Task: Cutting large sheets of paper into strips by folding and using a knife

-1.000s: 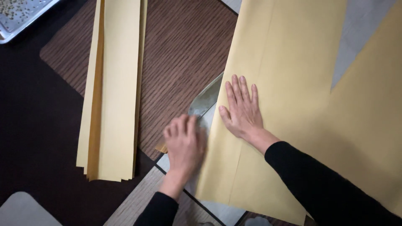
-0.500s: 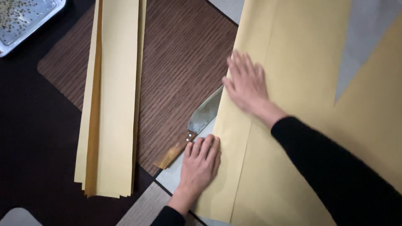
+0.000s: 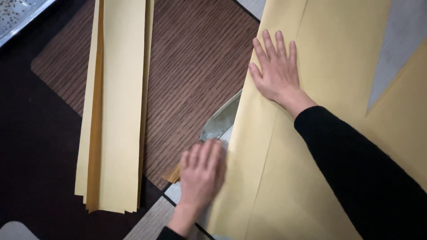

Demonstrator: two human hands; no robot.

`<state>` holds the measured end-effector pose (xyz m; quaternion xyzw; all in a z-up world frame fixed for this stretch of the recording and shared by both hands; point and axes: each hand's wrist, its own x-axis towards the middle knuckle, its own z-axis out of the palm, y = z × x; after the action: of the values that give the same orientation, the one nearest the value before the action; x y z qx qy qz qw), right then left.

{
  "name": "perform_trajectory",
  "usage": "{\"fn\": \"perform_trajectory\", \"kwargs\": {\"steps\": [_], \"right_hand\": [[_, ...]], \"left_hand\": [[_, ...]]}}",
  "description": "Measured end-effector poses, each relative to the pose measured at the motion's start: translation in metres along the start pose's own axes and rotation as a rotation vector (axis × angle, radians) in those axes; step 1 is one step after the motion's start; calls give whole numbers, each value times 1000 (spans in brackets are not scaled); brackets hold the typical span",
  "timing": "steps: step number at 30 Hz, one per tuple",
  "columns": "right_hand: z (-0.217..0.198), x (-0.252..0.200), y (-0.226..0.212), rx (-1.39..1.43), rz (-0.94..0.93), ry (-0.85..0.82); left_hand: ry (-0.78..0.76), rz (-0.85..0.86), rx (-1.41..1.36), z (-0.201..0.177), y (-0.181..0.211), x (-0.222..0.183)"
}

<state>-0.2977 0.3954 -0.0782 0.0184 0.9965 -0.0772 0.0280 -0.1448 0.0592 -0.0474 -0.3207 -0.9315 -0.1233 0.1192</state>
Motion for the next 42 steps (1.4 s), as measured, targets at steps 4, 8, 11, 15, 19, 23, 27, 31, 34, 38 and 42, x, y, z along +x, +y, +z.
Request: {"fn": "perform_trajectory", "kwargs": {"steps": [4,8,11,15,19,23,27,31,34,38,42], "right_hand": [[-2,0,-2,2,10,-10],[-2,-1,-3,22,11,8],[-1,-2,-1,18,14,7],[3,-2,1,31,6,17],[0,-2,0,33,22,-15],[-4,-3,-3,71,24,-10],[0,-3,2,88,13,3],[-4,-4,-1,95,22,-5],[-8,-4,-2,71,21,-24],[-11,-5,-5,84,36,-25],[-9,-5,-3,90,36,-34]], "left_hand": [[-93,-227,-21,-4,-15,-7],[-114,-306,-132,-18,-16,-6],[-146,-347,-189,-14,-9,-14],[-118,-363,-255,-13,3,-16],[-153,-391,-216,-5,7,-17],[-158,-446,-227,-6,11,-14],[-208,-473,-231,-3,11,-14],[-87,-446,-273,-9,14,-3],[-136,-452,-231,-6,12,4],[-108,-447,-254,-7,12,14],[-125,-425,-255,-4,9,22]]}}
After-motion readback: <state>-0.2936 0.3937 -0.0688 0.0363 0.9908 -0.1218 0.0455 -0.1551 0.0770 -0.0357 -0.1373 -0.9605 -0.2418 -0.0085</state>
